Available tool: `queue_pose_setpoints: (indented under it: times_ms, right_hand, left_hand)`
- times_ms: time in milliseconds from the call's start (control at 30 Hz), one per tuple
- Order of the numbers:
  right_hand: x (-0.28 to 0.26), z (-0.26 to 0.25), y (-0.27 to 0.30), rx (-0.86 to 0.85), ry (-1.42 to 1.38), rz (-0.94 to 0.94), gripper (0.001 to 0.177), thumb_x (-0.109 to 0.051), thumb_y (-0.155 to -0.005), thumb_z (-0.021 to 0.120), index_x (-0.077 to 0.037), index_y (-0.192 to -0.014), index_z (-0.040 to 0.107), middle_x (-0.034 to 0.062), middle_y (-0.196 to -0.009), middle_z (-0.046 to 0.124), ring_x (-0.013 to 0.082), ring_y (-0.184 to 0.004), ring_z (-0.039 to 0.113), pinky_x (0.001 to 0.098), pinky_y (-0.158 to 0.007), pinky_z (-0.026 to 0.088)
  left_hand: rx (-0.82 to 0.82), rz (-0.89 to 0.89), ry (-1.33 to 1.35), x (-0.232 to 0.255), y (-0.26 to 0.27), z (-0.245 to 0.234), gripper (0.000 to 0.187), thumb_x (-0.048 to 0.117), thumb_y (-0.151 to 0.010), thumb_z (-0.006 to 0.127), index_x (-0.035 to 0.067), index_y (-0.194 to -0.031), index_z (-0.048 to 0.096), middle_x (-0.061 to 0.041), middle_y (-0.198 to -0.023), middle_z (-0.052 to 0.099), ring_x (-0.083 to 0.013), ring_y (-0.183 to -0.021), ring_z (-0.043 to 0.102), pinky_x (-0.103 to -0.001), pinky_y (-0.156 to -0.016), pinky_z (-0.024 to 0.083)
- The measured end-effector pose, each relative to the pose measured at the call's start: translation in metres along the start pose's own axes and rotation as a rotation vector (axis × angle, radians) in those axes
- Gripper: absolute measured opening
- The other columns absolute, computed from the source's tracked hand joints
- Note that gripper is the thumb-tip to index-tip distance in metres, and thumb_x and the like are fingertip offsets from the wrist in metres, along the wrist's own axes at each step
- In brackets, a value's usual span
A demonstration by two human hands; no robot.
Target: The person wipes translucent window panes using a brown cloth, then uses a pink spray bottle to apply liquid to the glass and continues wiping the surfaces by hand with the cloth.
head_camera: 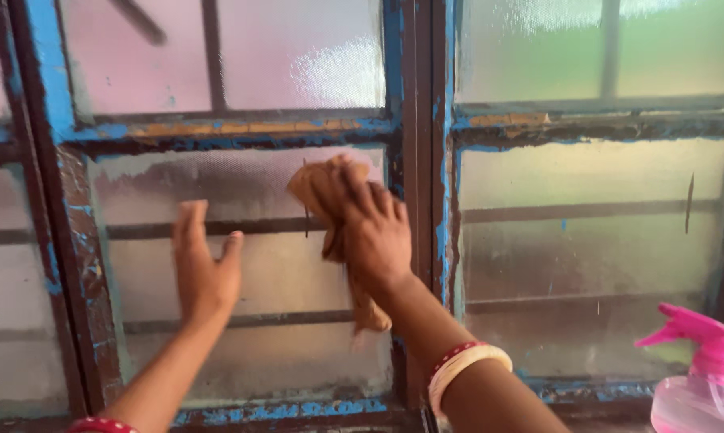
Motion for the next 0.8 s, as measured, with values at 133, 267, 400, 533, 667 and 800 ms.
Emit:
queue_pose_setpoints:
  times_ms: [133,267,400,533,667,800]
  right_hand:
    - [0.005,0.008,0.002,0.062,-0.119,0.112,0.103,-0.019,-0.068,0.079,-0.013,-0.16,0.032,0.0021,-0.168,0.028,0.0348,-0.145,0.041,0.0467,-0.118,0.034]
    - [-0.027,0.045,-0.004,0.173,-0.109,0.192,0.09,-0.015,-0.08,0.068,-0.014,-0.162,0.031,0.0049,-0.169,0.026,0.0392,-0.151,0.034,0.0479,-0.124,0.03]
    - [-0.08,0.074,-0.008,0.223,-0.138,0.147,0.077,-0.019,-0.093,0.061,-0.021,-0.164,0.031,0.001,-0.17,0.026,0.035,-0.155,0.034,0.0472,-0.129,0.033]
    - [-0.105,0.068,-0.011,0.078,-0.072,-0.146,0.079,-0.016,-0.089,0.063,-0.015,-0.162,0.032,0.0027,-0.171,0.028,0.0291,-0.155,0.035,0.0448,-0.129,0.032]
    - [-0.074,0.048,-0.014,-0.062,0.009,-0.268,0.082,-0.019,-0.083,0.068,-0.009,-0.157,0.033,0.0077,-0.166,0.031,0.029,-0.15,0.036,0.0447,-0.124,0.029]
    - [-0.034,0.027,0.0,0.003,-0.156,-0.086,0.092,-0.024,-0.079,0.073,-0.007,-0.159,0.031,0.0083,-0.162,0.032,0.0312,-0.15,0.035,0.0469,-0.126,0.028]
  left_hand:
    - [-0.239,-0.237,-0.318,-0.021,-0.001,0.021,0.133,0.066,-0.075,0.076,0.01,-0.163,-0.007,-0.019,-0.17,-0.016,-0.0363,-0.158,-0.014,-0.068,-0.122,0.01]
    - [-0.401,-0.306,-0.439,-0.031,-0.003,0.036,0.159,0.082,-0.066,0.079,0.014,-0.156,-0.033,-0.019,-0.162,-0.039,-0.0355,-0.15,-0.037,-0.075,-0.122,-0.004]
    - [-0.384,-0.308,-0.508,-0.052,-0.007,0.045,0.15,0.066,-0.073,0.077,0.015,-0.159,-0.035,-0.018,-0.164,-0.041,-0.0365,-0.151,-0.037,-0.076,-0.12,-0.003]
    - [-0.364,-0.289,-0.554,-0.054,-0.009,0.044,0.148,0.063,-0.074,0.077,0.018,-0.161,-0.034,-0.015,-0.165,-0.04,-0.0356,-0.152,-0.036,-0.076,-0.119,0.0]
    - [-0.408,-0.32,-0.48,-0.038,-0.003,0.032,0.155,0.08,-0.066,0.077,0.02,-0.159,-0.031,-0.013,-0.166,-0.038,-0.0332,-0.154,-0.033,-0.076,-0.121,0.002]
    - [-0.405,-0.31,-0.451,-0.027,-0.001,0.025,0.153,0.079,-0.063,0.076,0.023,-0.161,-0.028,-0.01,-0.168,-0.035,-0.0318,-0.156,-0.03,-0.077,-0.12,0.008]
Point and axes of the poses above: each hand's wrist, its own y-axis away from the middle knuckle, its own z-axis out of the palm, x = y × z, the point moved 6 cm from there along -y, towards the middle knuckle
